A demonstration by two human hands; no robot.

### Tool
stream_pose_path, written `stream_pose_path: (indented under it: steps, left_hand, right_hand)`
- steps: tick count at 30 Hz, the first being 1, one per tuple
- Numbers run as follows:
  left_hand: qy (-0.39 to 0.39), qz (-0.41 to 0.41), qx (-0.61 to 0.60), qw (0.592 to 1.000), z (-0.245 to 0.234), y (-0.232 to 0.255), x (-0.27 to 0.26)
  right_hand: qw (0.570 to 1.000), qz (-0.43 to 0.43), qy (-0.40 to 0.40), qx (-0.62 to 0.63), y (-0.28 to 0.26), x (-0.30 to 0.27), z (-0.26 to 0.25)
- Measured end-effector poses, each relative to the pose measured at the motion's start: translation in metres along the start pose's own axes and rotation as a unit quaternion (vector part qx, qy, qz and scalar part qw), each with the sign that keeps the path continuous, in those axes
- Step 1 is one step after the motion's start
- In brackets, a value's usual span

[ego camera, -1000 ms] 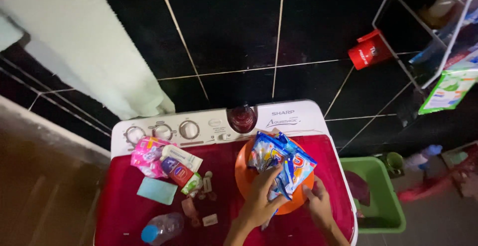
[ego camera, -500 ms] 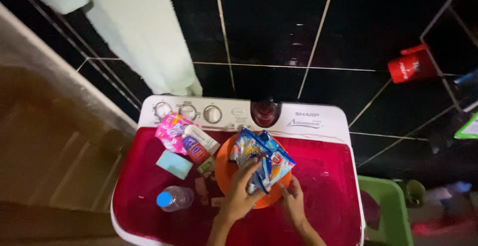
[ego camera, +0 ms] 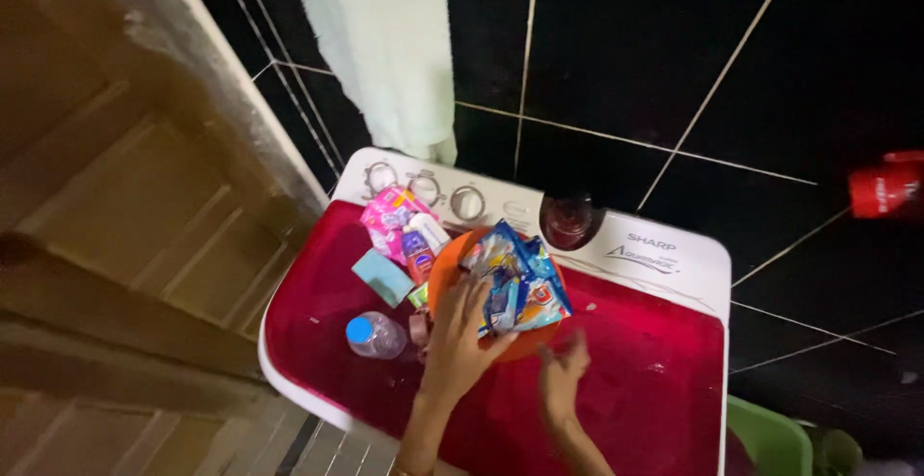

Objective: Organizing toothbrushes, toothpaste, and other personal care items on a shelf and washing machine in a bathroom area.

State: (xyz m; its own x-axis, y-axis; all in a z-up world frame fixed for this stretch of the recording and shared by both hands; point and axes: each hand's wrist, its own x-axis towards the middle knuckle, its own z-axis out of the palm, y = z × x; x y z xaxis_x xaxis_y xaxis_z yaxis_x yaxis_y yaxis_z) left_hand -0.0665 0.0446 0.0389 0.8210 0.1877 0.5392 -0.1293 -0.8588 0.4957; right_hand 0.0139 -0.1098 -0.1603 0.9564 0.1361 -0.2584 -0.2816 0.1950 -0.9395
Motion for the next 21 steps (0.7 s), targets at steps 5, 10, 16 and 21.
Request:
stream_pose_path:
  steps: [5, 10, 16, 21]
  left_hand:
    - [0.043, -0.044, -0.134, 0.989, -0.002, 0.037, -0.015]
    - [0.074, -0.112, -0.236, 0.962, -0.009, 0.059, -0.037]
    - [0.142, -0.178, -0.238, 0.944, -0.049, 0.062, -0.071]
    - [0.217, -0.203, -0.219, 0.929, -0.103, 0.057, -0.115]
  right_hand:
    - [0.967, -0.239, 0.057, -0.062, -0.125, -0.069, 0.032]
    - [0.963, -0.248, -0.079, -0.064, -0.155, -0.082, 0.055]
    - [0.951, -0.236, -0.192, -0.050, -0.155, -0.114, 0.090]
    - [0.873, -0.382, -0.244, -0.181, -0.134, -0.172, 0.133]
